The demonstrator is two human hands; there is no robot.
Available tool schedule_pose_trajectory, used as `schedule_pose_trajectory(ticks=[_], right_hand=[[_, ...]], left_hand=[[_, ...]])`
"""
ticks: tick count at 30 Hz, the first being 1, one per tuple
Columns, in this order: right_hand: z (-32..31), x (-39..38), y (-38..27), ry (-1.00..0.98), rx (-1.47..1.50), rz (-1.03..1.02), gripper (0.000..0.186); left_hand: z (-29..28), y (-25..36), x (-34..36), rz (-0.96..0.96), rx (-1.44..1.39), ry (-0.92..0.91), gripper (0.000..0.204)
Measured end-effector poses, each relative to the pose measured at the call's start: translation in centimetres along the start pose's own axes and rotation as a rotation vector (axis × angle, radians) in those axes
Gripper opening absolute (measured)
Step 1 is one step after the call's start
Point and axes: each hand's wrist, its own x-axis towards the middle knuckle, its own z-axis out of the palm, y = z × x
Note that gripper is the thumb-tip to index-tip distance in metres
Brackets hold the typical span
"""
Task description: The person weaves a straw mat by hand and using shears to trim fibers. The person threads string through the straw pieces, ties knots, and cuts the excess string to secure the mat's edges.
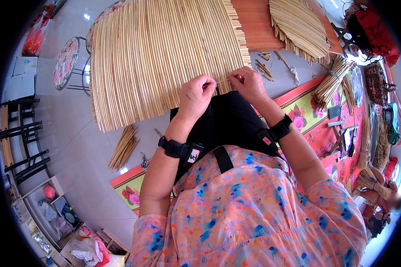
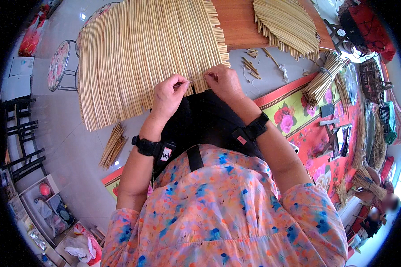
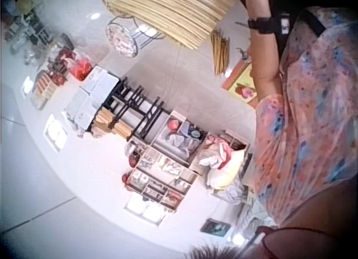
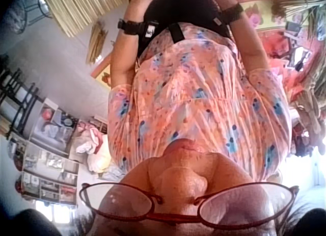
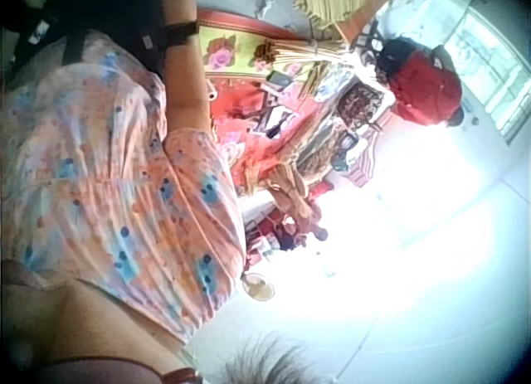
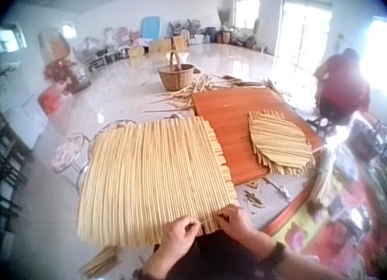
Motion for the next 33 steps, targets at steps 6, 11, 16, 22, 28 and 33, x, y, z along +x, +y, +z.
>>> schedule_pose_trajectory(ticks=[6, 11, 16, 22, 28, 33], right_hand=[[-0.4, 0.2, -0.7, -0.010, -0.011, 0.079, 0.014], [-0.4, 0.3, -0.8, 0.016, -0.062, 0.099, 0.015], [0.5, 0.2, -0.7, 0.081, -0.095, 0.049, 0.014], [1.7, -0.1, -0.6, 0.156, -0.219, -0.030, 0.011], [2.3, -0.4, -1.3, 0.179, -0.273, 0.003, 0.010], [2.5, -0.5, -1.3, 0.214, -0.291, 0.011, 0.012]], left_hand=[[0.9, 0.2, -0.4, 0.069, -0.051, 0.005, 0.008], [0.9, 1.0, -0.4, 0.091, -0.030, -0.076, 0.006], [2.1, -0.2, -0.5, 0.057, -0.318, -0.081, 0.006], [3.1, -1.6, -0.7, -0.034, -0.576, -0.114, 0.006], [2.9, -1.4, -0.7, -0.139, -0.776, -0.159, 0.007], [2.7, -1.3, -0.8, -0.152, -0.783, -0.180, 0.009]])
